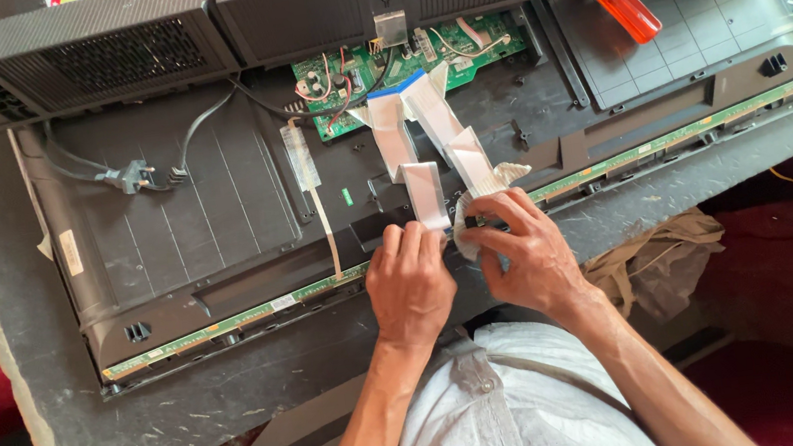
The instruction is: The person handles a flat ribbon cable and aligns it with a connector on a green circuit board inside a disassembled flat-screen TV. They repeatedly attempt to insert the cable, adjust its position, and reposition the TV casing to access the board. The clip ends with the cable still being manipulated and not fully secured.
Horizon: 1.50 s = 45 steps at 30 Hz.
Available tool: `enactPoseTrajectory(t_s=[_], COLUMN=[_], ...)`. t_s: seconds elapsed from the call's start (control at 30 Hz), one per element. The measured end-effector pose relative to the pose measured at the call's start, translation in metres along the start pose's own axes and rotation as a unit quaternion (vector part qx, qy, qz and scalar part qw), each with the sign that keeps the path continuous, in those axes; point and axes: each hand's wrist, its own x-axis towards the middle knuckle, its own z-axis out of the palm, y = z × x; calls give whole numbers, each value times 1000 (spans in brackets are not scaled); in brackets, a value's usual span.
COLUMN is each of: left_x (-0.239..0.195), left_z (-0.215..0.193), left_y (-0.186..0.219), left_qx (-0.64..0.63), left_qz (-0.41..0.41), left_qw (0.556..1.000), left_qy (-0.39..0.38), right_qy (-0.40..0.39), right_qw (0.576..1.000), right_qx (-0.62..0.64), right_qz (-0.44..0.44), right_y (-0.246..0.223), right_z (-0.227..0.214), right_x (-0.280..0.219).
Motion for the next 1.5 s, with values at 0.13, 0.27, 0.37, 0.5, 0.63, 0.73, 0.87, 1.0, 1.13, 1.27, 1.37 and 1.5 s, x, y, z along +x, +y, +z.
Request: enactPoseTrajectory(t_s=[0.13,0.27,0.37,0.5,0.63,0.73,0.87,1.0,1.13,1.27,1.37,1.5], left_x=[-7,-4,2,10,14,14,15,17,19,25,36,49], left_z=[-3,-2,-2,0,1,1,4,6,5,-6,-11,-8], left_y=[2,1,-2,-5,-6,-8,-10,-7,-5,-13,-21,-22], left_qx=[-126,-196,-264,-320,-345,-334,-311,-304,-327,-433,-459,-395], left_qz=[-99,-214,-256,-294,-334,-342,-322,-314,-305,-321,-393,-433], left_qw=[984,955,928,899,877,878,894,899,892,841,797,810], left_qy=[75,68,67,63,30,16,21,39,62,53,11,-4], right_qy=[37,85,72,60,89,98,95,104,112,102,115,185], right_qw=[998,982,969,935,923,898,896,882,898,917,919,968], right_qx=[38,111,158,200,282,341,340,347,334,309,282,47], right_qz=[33,130,177,286,245,261,271,303,266,229,250,166], right_y=[-6,-11,-11,-8,-4,-1,6,4,-1,-5,-6,2], right_z=[-1,11,18,29,37,40,37,31,32,21,14,5], right_x=[8,21,34,44,42,40,37,36,41,43,45,51])
